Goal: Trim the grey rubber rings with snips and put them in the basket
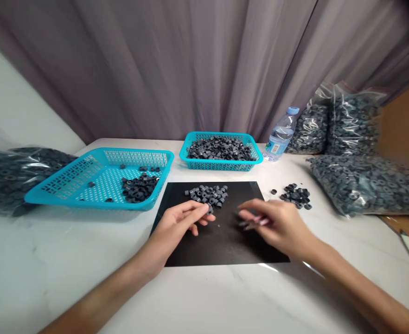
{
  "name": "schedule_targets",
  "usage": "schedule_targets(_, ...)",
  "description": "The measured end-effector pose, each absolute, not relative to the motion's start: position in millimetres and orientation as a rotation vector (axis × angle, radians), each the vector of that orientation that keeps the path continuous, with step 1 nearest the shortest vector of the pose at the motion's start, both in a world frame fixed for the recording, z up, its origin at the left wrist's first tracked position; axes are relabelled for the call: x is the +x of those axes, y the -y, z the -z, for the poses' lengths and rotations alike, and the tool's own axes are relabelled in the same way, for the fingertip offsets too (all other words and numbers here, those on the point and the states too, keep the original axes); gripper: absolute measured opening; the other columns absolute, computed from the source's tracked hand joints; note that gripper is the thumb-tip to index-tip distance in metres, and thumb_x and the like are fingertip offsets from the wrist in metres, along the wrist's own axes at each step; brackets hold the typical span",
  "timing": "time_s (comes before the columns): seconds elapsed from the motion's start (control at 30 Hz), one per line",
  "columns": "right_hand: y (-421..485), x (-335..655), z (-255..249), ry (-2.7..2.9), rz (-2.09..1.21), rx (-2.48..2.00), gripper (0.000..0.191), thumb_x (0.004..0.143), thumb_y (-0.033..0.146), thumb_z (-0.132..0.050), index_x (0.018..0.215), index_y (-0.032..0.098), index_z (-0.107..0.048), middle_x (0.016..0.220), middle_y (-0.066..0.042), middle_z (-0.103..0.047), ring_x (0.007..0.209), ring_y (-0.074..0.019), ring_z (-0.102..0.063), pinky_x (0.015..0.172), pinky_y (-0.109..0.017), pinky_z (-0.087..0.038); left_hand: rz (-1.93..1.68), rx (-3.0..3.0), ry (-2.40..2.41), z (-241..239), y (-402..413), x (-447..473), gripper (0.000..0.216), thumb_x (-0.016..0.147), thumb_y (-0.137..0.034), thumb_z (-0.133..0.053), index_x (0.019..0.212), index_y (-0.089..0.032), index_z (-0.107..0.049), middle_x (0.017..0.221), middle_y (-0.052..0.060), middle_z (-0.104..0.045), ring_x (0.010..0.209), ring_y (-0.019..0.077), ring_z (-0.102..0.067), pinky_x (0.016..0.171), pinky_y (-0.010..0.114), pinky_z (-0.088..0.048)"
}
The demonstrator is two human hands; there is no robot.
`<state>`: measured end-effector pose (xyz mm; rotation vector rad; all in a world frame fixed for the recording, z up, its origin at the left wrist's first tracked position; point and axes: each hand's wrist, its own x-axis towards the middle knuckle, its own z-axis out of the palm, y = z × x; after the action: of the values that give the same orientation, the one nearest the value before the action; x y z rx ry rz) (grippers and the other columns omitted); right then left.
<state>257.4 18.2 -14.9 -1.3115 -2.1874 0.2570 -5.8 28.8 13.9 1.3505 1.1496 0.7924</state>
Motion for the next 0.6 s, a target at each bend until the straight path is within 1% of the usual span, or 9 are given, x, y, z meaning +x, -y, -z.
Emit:
schedule_targets(0.03,-13.9,246.9,19.6,2.287,-0.261,-1.229,0.029,0.104,0.038,-0.052,0.122,0.025,-0.071,0.076,-0.002,-0.075,0.062,-0.0154,-0.065,0.062,-0.027,-0.040,-0.782,1.275,-1.161,-16.3,-28.7,-6.6,0.035,0.095,-0.052,-0.064,0.091,-0.019,-0.074,0.098,0.007,-0.075,0.092,0.0206,-0.063,0.071,0.027,-0.046)
schedule_targets(0.07,-10.0,238.4,23.7,2.357,-0.235,-1.166,0.034,0.105,0.037,-0.052,0.132,0.024,-0.066,0.078,-0.003,-0.076,0.063,-0.0159,-0.065,0.063,-0.028,-0.040,-0.778,1.220,-1.172,-18.1,-28.7,-7.3,0.036,0.094,-0.053,-0.065,0.091,-0.019,-0.074,0.099,0.007,-0.074,0.095,0.0205,-0.062,0.073,0.026,-0.045)
schedule_targets(0.1,-6.8,232.0,27.2,2.413,-0.222,-1.127,0.038,0.105,0.037,-0.051,0.138,0.023,-0.063,0.079,-0.003,-0.076,0.064,-0.0163,-0.066,0.064,-0.028,-0.039,-0.778,1.181,-1.181,-19.2,-28.7,-8.1,0.036,0.093,-0.054,-0.066,0.091,-0.019,-0.074,0.099,0.006,-0.074,0.096,0.0202,-0.061,0.074,0.026,-0.045)
schedule_targets(0.2,-2.3,224.2,32.9,2.510,-0.234,-1.094,0.038,0.107,0.034,-0.049,0.140,0.020,-0.062,0.085,-0.006,-0.078,0.071,-0.0182,-0.070,0.067,-0.031,-0.039,-0.801,1.127,-1.197,-19.1,-29.4,-9.9,0.035,0.090,-0.054,-0.069,0.090,-0.019,-0.072,0.099,0.005,-0.072,0.095,0.0190,-0.058,0.074,0.025,-0.043)
schedule_targets(0.33,-3.9,224.9,33.9,2.523,-0.309,-1.084,0.036,0.105,0.030,-0.051,0.137,0.017,-0.064,0.089,-0.008,-0.079,0.074,-0.0192,-0.072,0.067,-0.031,-0.038,-0.817,1.123,-1.198,-16.3,-30.2,-8.9,0.034,0.090,-0.053,-0.070,0.090,-0.019,-0.071,0.098,0.005,-0.070,0.095,0.0189,-0.057,0.074,0.025,-0.042)
schedule_targets(0.4,-5.3,224.1,34.2,2.445,-0.357,-1.081,0.032,0.104,0.030,-0.055,0.132,0.019,-0.067,0.090,-0.007,-0.080,0.074,-0.0186,-0.072,0.067,-0.030,-0.039,-0.817,1.145,-1.195,-15.4,-29.9,-7.1,0.035,0.091,-0.054,-0.069,0.090,-0.019,-0.071,0.098,0.005,-0.070,0.094,0.0187,-0.057,0.073,0.025,-0.042)
schedule_targets(0.5,-6.7,220.7,35.2,2.326,-0.436,-1.122,0.014,0.101,0.027,-0.060,0.108,0.023,-0.072,0.084,-0.002,-0.078,0.069,-0.0160,-0.067,0.067,-0.028,-0.039,-0.820,1.171,-1.201,-14.7,-29.2,-4.9,0.035,0.090,-0.054,-0.069,0.089,-0.019,-0.071,0.096,0.004,-0.069,0.089,0.0176,-0.057,0.071,0.025,-0.041)
schedule_targets(0.57,-7.1,218.2,36.8,2.308,-0.461,-1.160,0.010,0.100,0.024,-0.061,0.095,0.023,-0.070,0.078,0.000,-0.075,0.066,-0.0147,-0.064,0.066,-0.026,-0.038,-0.822,1.181,-1.208,-14.0,-28.8,-4.4,0.035,0.090,-0.053,-0.069,0.089,-0.019,-0.071,0.094,0.003,-0.069,0.087,0.0169,-0.056,0.070,0.025,-0.041)
schedule_targets(0.6,-7.1,217.2,38.0,2.315,-0.444,-1.171,0.011,0.100,0.022,-0.060,0.093,0.023,-0.067,0.076,0.001,-0.073,0.065,-0.0146,-0.062,0.066,-0.026,-0.037,-0.823,1.186,-1.211,-13.5,-28.8,-4.4,0.034,0.090,-0.053,-0.069,0.089,-0.019,-0.071,0.094,0.003,-0.069,0.086,0.0168,-0.056,0.070,0.025,-0.041)
